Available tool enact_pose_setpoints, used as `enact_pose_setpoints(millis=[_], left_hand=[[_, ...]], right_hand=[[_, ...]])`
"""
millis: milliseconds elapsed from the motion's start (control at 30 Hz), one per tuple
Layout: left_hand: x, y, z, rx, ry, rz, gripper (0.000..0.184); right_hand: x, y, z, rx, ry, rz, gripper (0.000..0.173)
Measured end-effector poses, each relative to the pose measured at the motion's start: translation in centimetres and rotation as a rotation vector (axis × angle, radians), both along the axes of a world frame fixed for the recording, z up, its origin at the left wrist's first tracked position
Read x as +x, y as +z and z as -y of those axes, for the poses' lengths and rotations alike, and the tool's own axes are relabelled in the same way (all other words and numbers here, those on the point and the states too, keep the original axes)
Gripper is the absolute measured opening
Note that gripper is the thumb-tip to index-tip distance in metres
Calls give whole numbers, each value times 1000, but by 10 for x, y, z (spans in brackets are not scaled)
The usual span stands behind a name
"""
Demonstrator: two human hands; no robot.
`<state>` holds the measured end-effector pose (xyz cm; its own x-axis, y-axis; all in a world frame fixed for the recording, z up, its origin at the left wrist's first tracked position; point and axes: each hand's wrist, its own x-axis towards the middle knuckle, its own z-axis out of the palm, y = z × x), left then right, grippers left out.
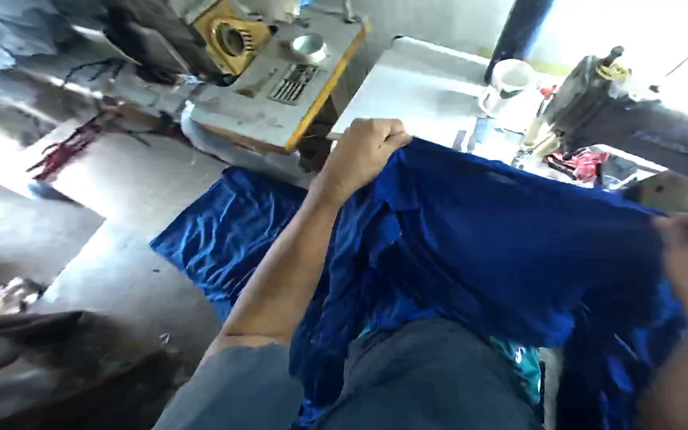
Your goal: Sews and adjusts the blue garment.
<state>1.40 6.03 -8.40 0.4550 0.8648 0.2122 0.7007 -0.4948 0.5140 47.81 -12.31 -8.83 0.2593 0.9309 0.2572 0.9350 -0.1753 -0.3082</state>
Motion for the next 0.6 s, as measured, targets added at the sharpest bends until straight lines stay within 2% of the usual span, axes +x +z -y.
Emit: enact_pose_setpoints(millis=[100,200,333,433,500,600], left_hand=[[16,-59,-33,-34,108,-116,37],[32,-87,-41,-34,165,-193,32],[44,-87,-37,127,99,-153,25],[66,-82,-33,216,6,-86,27],[84,-83,-31,197,-81,-46,30],[103,-90,-32,120,-165,1,31]], right_hand=[[-24,-42,-22,-89,-120,-10,36],[-34,-66,-38,-164,-175,6,31],[-39,-56,-42,-157,-165,-41,27],[-47,-48,-47,-80,-76,-90,27],[-50,-52,-51,-43,-15,-126,26],[-50,-64,-57,-45,14,-163,37]])
